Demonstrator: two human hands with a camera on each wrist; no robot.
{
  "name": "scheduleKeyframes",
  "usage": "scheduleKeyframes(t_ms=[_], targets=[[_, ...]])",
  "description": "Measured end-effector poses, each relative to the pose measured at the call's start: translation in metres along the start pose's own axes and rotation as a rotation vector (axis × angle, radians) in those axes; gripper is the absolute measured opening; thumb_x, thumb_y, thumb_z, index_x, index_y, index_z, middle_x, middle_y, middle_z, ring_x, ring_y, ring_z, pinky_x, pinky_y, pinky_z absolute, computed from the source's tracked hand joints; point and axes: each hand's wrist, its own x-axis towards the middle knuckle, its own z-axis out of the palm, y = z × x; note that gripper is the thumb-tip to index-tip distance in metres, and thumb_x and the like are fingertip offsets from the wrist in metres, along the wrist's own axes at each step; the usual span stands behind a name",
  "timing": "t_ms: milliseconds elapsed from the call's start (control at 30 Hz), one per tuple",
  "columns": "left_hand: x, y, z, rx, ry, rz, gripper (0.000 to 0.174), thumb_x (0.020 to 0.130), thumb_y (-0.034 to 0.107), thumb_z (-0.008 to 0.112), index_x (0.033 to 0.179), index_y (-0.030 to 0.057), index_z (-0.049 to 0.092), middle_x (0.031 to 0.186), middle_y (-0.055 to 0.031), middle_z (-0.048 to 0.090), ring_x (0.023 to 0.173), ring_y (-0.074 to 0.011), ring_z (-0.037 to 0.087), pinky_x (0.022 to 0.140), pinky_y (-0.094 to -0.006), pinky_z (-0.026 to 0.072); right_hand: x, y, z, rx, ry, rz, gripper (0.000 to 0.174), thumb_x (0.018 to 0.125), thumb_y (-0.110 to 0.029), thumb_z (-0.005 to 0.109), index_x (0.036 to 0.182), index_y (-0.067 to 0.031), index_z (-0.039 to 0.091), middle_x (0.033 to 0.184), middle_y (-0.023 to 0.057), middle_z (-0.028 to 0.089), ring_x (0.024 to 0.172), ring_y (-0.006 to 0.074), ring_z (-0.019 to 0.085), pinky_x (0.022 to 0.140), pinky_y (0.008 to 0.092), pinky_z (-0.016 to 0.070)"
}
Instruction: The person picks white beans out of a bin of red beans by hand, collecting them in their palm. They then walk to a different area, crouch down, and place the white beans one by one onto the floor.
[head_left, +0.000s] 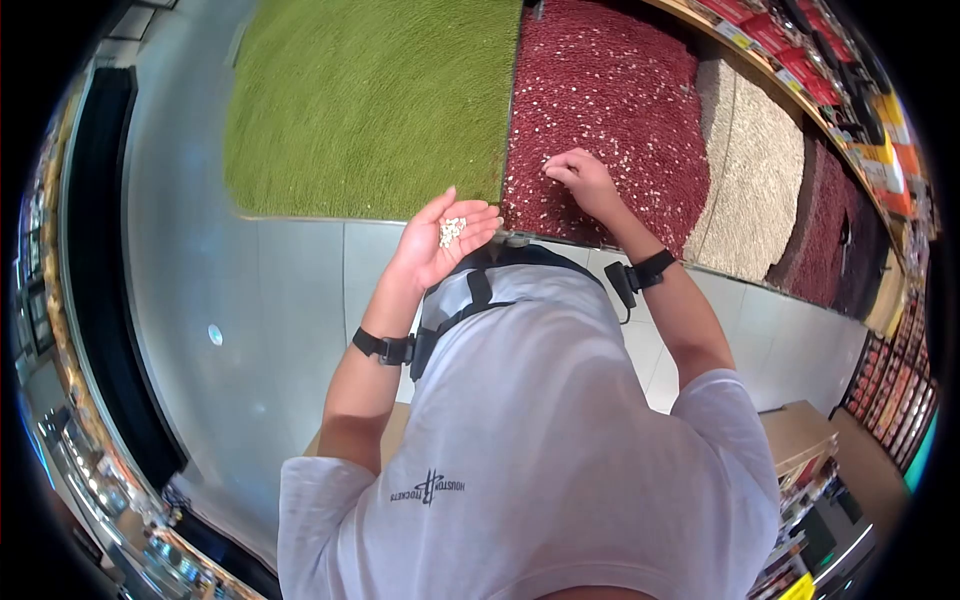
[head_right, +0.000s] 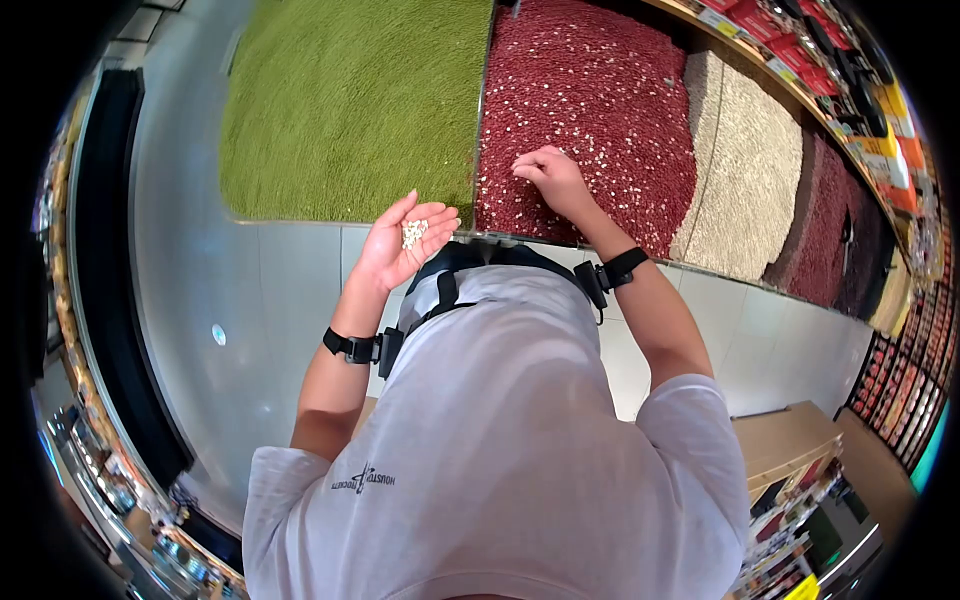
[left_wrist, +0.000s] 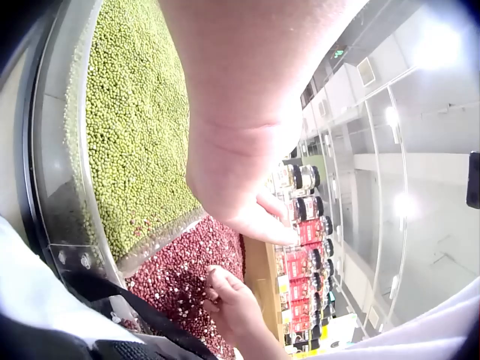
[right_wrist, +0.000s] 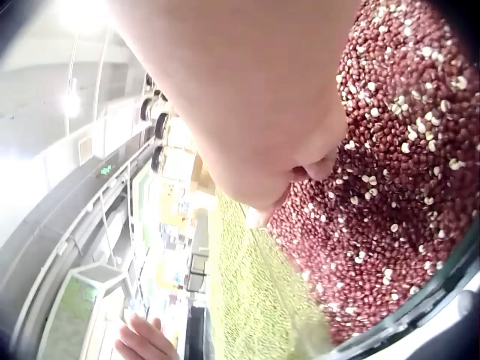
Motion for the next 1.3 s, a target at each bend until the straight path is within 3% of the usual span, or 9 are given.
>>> scheduleKeyframes(t_ms=[100, 133, 267, 600, 700, 833, 900, 1100, 1300], targets=[[0.011, 0.009, 0.005, 0.063, -0.014, -0.071, 0.047, 0.1, 0.033, 0.042, 0.108, -0.0112, 0.057, 0.11, -0.0269, 0.063, 0.099, -0.0338, 0.066, 0.084, -0.0405, 0.0577, -0.005, -0.036, -0.019, 0.587, 0.001, 0.457, 0.021, 0.094, -0.024, 0.057, 0.106, -0.0094, 0.068, 0.098, -0.0029, 0.066, 0.079, 0.0073, 0.053, 0.068, 0.0246, 0.042], [0.014, 0.013, 0.008, 0.073, -0.028, -0.091, 0.047, 0.1, 0.033, 0.042, 0.108, -0.0112, 0.057, 0.11, -0.0269, 0.063, 0.099, -0.0338, 0.066, 0.084, -0.0405, 0.0577, -0.005, -0.04, -0.021, 0.656, 0.04, 0.6, 0.023, 0.097, -0.026, 0.054, 0.109, -0.0091, 0.065, 0.085, -0.0074, 0.059, 0.068, 0.0021, 0.044, 0.059, 0.0188, 0.0354], [0.027, 0.025, 0.016, 0.173, -0.064, -0.164, 0.047, 0.1, 0.033, 0.042, 0.11, -0.0111, 0.057, 0.112, -0.0271, 0.062, 0.101, -0.0338, 0.065, 0.086, -0.0399, 0.0568, -0.013, -0.03, -0.028, 1.034, 0.084, 0.618, 0.022, 0.099, -0.025, 0.052, 0.106, -0.007, 0.061, 0.071, -0.0088, 0.038, 0.06, 0.0029, 0.033, 0.051, 0.0184, 0.0285], [0.056, 0.044, 0.014, 0.244, -0.102, -0.302, 0.049, 0.101, 0.034, 0.04, 0.115, -0.0107, 0.055, 0.115, -0.026, 0.062, 0.105, -0.0334, 0.064, 0.089, -0.0388, 0.0556, -0.019, -0.039, -0.023, 1.257, 0.263, 0.692, 0.019, 0.099, -0.026, 0.051, 0.101, -0.0086, 0.058, 0.081, -0.0056, 0.048, 0.065, 0.0055, 0.039, 0.054, 0.0181, 0.0336], [0.066, 0.044, 0.02, 0.266, -0.107, -0.342, 0.051, 0.101, 0.034, 0.039, 0.119, -0.012, 0.052, 0.12, -0.0273, 0.059, 0.112, -0.0347, 0.06, 0.095, -0.0401, 0.0522, -0.021, -0.051, -0.023, 1.235, 0.271, 0.644, 0.017, 0.099, -0.022, 0.051, 0.1, -0.008, 0.06, 0.079, -0.0053, 0.048, 0.065, 0.0057, 0.04, 0.054, 0.0193, 0.0345], [0.081, 0.038, 0.036, 0.256, -0.135, -0.393, 0.054, 0.102, 0.032, 0.034, 0.123, -0.015, 0.048, 0.124, -0.0288, 0.055, 0.117, -0.0363, 0.056, 0.102, -0.0425, 0.0461, -0.015, -0.098, -0.029, 0.623, 0.181, 0.672, 0.017, 0.094, -0.014, 0.054, 0.099, -0.0062, 0.069, 0.085, -0.0026, 0.06, 0.076, 0.0095, 0.053, 0.068, 0.0279, 0.0444], [0.092, 0.033, 0.04, 0.249, -0.187, -0.417, 0.054, 0.102, 0.031, 0.033, 0.125, -0.0156, 0.047, 0.125, -0.0296, 0.053, 0.118, -0.0371, 0.054, 0.104, -0.043, 0.045, -0.014, -0.101, -0.021, 0.106, 0.174, 0.153, 0.018, 0.09, -0.014, 0.057, 0.099, -0.0034, 0.069, 0.086, 0.0046, 0.063, 0.078, 0.0172, 0.056, 0.074, 0.033, 0.046], [0.115, 0.015, 0.05, 0.252, -0.157, -0.366, 0.048, 0.101, 0.029, 0.038, 0.119, -0.0138, 0.051, 0.113, -0.0259, 0.06, 0.105, -0.0335, 0.062, 0.098, -0.0424, 0.0498, -0.011, -0.122, -0.032, -0.119, 0.017, 0.075, 0.018, 0.088, -0.013, 0.058, 0.101, -0.0091, 0.07, 0.093, 0.0103, 0.059, 0.093, 0.0264, 0.057, 0.083, 0.0346, 0.0472], [0.113, 0.023, 0.047, 0.246, -0.071, -0.37, 0.048, 0.1, 0.029, 0.041, 0.119, -0.014, 0.051, 0.115, -0.0273, 0.06, 0.107, -0.0344, 0.062, 0.096, -0.0421, 0.0517, -0.033, -0.074, -0.051, -0.153, 0.245, 0.195, 0.017, 0.088, -0.013, 0.059, 0.1, -0.0046, 0.069, 0.093, 0.0131, 0.064, 0.088, 0.0297, 0.062, 0.078, 0.0367, 0.05]])
